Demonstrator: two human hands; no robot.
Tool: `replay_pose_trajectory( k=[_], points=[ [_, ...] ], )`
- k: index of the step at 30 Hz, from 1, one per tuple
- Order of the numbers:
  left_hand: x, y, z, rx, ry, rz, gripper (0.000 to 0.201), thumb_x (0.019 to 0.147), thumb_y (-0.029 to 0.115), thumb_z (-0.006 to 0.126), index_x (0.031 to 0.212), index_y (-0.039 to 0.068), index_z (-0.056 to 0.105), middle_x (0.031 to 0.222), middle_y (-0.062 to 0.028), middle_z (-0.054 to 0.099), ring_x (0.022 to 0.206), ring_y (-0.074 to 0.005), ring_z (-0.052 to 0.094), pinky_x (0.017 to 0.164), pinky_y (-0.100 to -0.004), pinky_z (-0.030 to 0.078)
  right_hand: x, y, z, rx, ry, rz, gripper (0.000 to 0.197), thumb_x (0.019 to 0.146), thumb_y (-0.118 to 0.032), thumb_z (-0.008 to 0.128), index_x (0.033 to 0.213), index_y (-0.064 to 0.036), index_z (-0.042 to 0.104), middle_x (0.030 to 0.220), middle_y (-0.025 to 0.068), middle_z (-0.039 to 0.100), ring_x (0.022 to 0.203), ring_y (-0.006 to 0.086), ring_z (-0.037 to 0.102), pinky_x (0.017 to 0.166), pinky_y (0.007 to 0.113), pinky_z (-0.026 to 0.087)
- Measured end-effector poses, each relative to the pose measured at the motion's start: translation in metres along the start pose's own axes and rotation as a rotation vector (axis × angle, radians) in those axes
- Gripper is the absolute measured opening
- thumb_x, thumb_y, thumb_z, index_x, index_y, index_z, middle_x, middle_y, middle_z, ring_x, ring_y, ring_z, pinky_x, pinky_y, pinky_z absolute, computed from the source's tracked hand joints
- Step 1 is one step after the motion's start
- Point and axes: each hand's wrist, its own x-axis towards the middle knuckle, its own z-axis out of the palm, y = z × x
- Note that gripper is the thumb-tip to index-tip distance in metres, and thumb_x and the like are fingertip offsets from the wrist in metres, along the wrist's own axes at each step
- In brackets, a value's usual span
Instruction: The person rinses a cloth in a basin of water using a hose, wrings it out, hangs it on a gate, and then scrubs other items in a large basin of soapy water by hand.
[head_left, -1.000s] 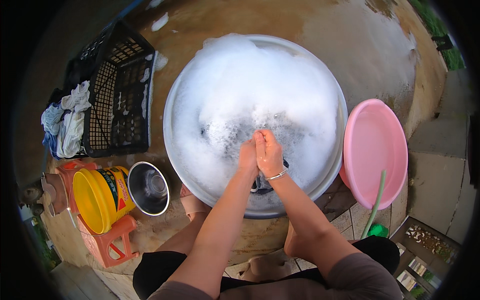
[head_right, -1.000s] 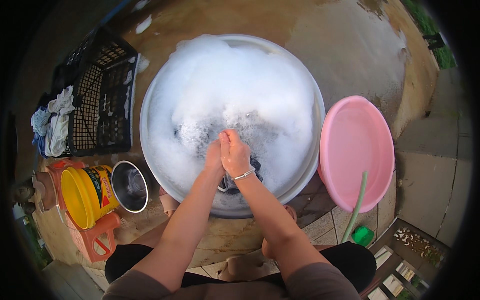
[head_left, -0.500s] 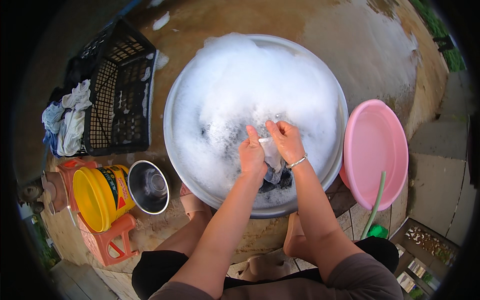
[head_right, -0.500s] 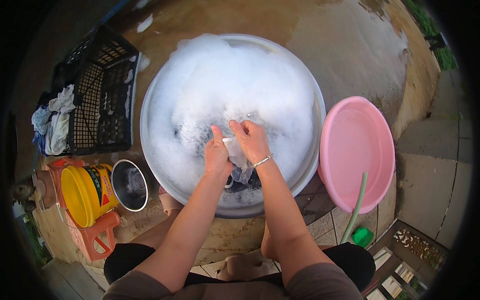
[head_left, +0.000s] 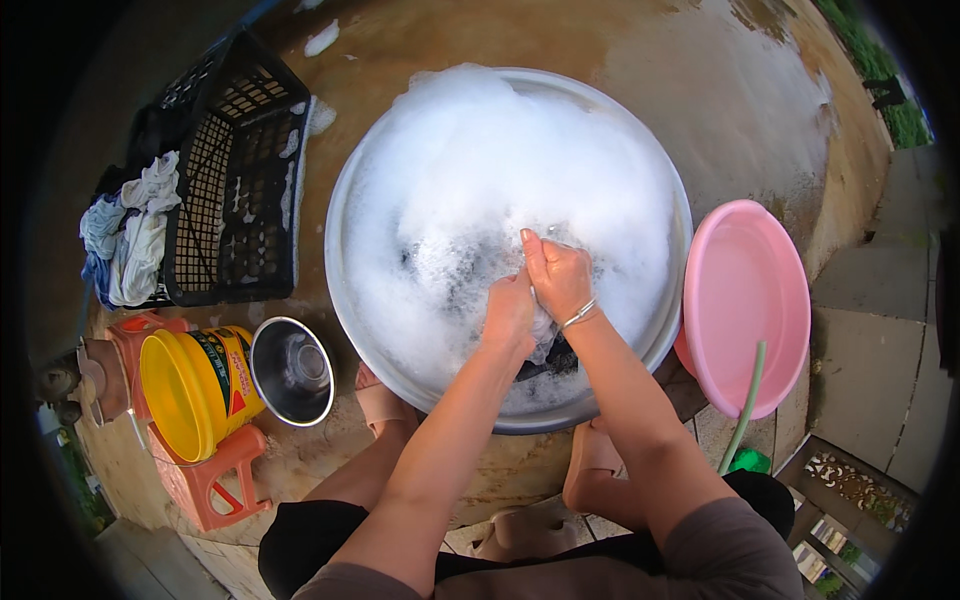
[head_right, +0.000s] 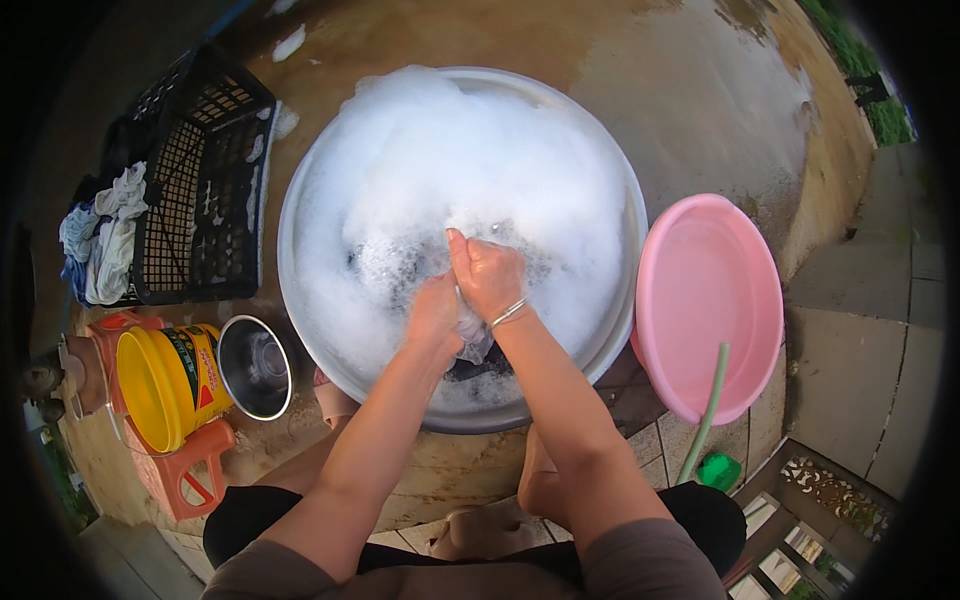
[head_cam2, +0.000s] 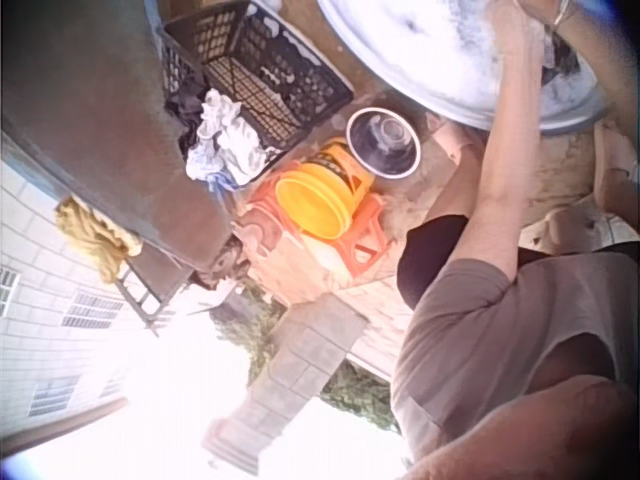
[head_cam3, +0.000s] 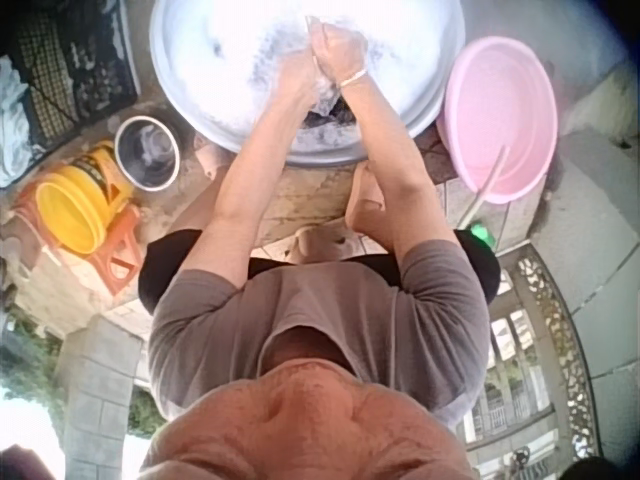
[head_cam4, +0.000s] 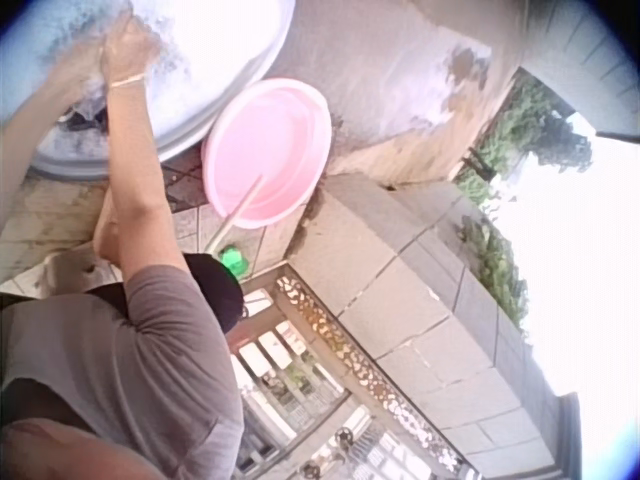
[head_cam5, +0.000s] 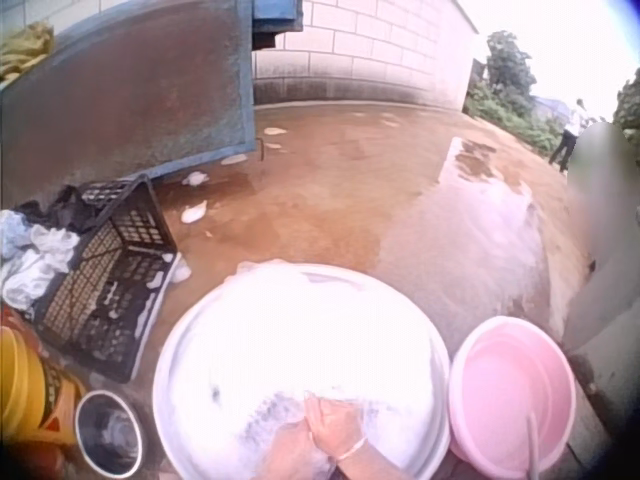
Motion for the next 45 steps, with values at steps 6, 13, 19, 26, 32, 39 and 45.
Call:
replay_pose_trajectory(
  k=[6, 13, 19, 26, 32, 39, 45],
  points=[
    [0.014, -0.001, -0.006, -0.015, 0.022, 0.041, 0.023, 0.084, 0.021, 0.039, 0.070, 0.004, 0.046, 0.062, -0.0055, 0.048, 0.047, -0.0153, 0.047, 0.037, -0.0279, 0.037, -0.006, 0.006, 0.008, -0.027, 0.041, 0.037, 0.038, 0.078, -0.020, 0.051, 0.044, -0.0051, 0.044, 0.042, 0.0109, 0.044, 0.034, 0.0255, 0.042, 0.035, 0.032, 0.032],
    [0.034, -0.002, -0.020, -0.180, 0.217, 0.003, 0.026, 0.084, 0.023, 0.039, 0.082, -0.002, 0.047, 0.069, -0.0116, 0.053, 0.057, -0.0239, 0.055, 0.042, -0.0332, 0.044, -0.022, 0.081, 0.017, 0.341, -0.318, 1.035, 0.036, 0.074, -0.032, 0.053, 0.063, 0.0018, 0.059, 0.059, 0.0110, 0.057, 0.052, 0.0180, 0.051, 0.052, 0.029, 0.040],
    [0.053, -0.004, -0.029, -0.266, 0.361, 0.033, 0.038, 0.086, 0.031, 0.034, 0.091, -0.005, 0.047, 0.079, -0.0162, 0.057, 0.064, -0.0281, 0.057, 0.047, -0.0370, 0.046, -0.042, 0.134, 0.006, 0.108, 0.061, 1.138, 0.028, 0.074, -0.026, 0.056, 0.077, 0.0019, 0.059, 0.079, 0.0084, 0.058, 0.071, 0.0187, 0.055, 0.069, 0.028, 0.043],
    [0.044, -0.001, -0.017, -0.114, 0.349, 0.080, 0.042, 0.086, 0.034, 0.033, 0.090, -0.005, 0.048, 0.081, -0.0125, 0.055, 0.066, -0.0216, 0.056, 0.053, -0.0337, 0.048, 0.006, 0.044, 0.007, 0.459, -0.526, 0.777, 0.043, 0.074, -0.043, 0.054, 0.071, 0.0000, 0.059, 0.061, 0.0067, 0.055, 0.061, 0.0167, 0.054, 0.060, 0.027, 0.041],
    [0.043, -0.003, -0.020, -0.128, 0.331, 0.156, 0.038, 0.085, 0.035, 0.039, 0.075, -0.001, 0.048, 0.066, -0.0071, 0.050, 0.052, -0.0171, 0.050, 0.042, -0.0295, 0.041, 0.003, 0.026, 0.017, 0.197, -0.494, 0.576, 0.053, 0.075, -0.052, 0.045, 0.061, -0.0019, 0.055, 0.053, 0.0085, 0.051, 0.053, 0.0182, 0.049, 0.055, 0.031, 0.039],
    [0.031, 0.010, -0.039, -0.132, 0.158, 0.061, 0.044, 0.078, 0.047, 0.045, 0.071, 0.004, 0.045, 0.066, -0.0081, 0.051, 0.058, -0.0189, 0.052, 0.048, -0.0299, 0.044, -0.020, 0.079, 0.025, 0.179, -0.519, 0.696, 0.063, 0.077, -0.058, 0.033, 0.061, -0.0005, 0.053, 0.051, 0.0076, 0.048, 0.053, 0.0192, 0.047, 0.056, 0.032, 0.038],
    [0.018, 0.016, -0.048, -0.326, -0.033, 0.027, 0.045, 0.077, 0.048, 0.046, 0.073, 0.004, 0.046, 0.069, -0.0080, 0.052, 0.062, -0.0179, 0.052, 0.058, -0.0302, 0.045, -0.032, 0.057, 0.018, 0.408, -0.353, 0.713, 0.050, 0.078, -0.044, 0.047, 0.056, 0.0004, 0.046, 0.047, 0.0049, 0.038, 0.049, 0.0118, 0.035, 0.048, 0.027, 0.033]
  ],
)
